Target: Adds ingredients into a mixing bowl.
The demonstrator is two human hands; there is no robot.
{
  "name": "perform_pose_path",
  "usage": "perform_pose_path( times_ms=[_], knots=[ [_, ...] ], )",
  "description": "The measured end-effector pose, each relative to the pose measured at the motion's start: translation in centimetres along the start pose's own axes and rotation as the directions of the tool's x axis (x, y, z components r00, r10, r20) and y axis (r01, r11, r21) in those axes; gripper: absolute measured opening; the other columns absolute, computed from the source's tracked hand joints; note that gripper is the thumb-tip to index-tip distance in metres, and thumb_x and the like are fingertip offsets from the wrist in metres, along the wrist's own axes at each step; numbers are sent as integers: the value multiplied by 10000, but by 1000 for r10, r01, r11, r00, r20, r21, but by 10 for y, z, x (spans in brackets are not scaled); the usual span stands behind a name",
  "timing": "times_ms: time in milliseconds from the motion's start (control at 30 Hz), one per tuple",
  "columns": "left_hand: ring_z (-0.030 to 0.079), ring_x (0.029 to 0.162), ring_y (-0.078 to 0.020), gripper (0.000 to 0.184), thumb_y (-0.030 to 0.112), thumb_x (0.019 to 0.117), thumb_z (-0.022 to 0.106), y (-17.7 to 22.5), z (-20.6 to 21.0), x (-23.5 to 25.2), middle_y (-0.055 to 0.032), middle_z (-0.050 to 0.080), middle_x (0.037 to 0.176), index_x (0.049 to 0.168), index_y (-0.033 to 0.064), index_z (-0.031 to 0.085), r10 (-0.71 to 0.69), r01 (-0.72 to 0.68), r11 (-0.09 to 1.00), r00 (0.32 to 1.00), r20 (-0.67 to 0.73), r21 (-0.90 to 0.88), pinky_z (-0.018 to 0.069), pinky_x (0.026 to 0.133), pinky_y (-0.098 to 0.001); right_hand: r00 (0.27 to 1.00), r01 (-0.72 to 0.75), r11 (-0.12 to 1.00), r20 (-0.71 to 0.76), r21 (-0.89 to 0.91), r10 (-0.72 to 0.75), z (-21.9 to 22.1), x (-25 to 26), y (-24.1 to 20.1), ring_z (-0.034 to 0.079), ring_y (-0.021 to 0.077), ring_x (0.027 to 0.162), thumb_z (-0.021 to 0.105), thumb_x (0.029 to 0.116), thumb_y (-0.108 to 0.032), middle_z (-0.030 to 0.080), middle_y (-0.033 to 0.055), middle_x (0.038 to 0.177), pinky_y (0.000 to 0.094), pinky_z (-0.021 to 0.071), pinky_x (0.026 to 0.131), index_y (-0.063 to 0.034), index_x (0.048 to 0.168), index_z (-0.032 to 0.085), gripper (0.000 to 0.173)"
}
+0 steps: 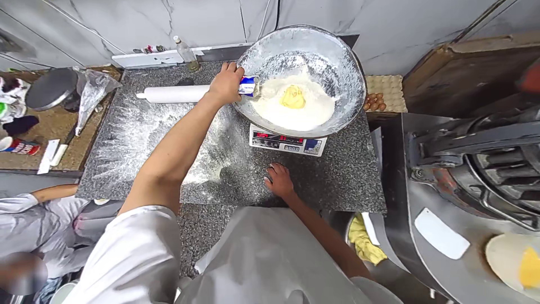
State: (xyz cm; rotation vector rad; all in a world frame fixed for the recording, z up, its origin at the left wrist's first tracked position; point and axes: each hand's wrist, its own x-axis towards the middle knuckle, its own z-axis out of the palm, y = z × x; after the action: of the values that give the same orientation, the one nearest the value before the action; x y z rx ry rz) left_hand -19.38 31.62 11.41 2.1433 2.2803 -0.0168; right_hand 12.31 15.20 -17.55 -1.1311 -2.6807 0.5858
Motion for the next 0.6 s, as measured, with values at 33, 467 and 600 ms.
perform_pose_path(
  times_ms=[33, 467, 600],
  knots=[
    [421, 1391, -493, 861, 213, 643, 927, 0, 0, 0, -252, 471, 1473, 1398, 64, 542, 2, -2, 1000, 1000, 5, 1, 504, 1011, -641, 1000, 2, 1000, 0, -1, -2, 0, 0, 1, 453, 297, 1439, 482, 985, -518, 536, 75, 1515, 558, 378, 1150, -204, 1307, 667, 486],
    [425, 1385, -493, 843, 215, 648, 915, 8, -5, 0, -247, 481, 1457, 1390, 68, 543, -5, 5, 1000, 1000, 20, 21, 515, 991, -640, 1000, 0, 1000, 6, -6, 0, 0, 0, 1, 453, 297, 1443, 466, 992, -524, 531, 72, 1526, 558, 377, 1150, -203, 1314, 662, 495],
    [416, 1390, -506, 821, 186, 643, 918, 9, -4, -2, -262, 481, 1453, 1370, 54, 560, 7, -7, 1000, 1000, 19, 6, 506, 992, -661, 1000, 6, 1000, -2, 15, -6, -2, 0, 1, 463, 305, 1434, 498, 984, -515, 542, 86, 1514, 568, 388, 1140, -193, 1312, 667, 489]
  ],
)
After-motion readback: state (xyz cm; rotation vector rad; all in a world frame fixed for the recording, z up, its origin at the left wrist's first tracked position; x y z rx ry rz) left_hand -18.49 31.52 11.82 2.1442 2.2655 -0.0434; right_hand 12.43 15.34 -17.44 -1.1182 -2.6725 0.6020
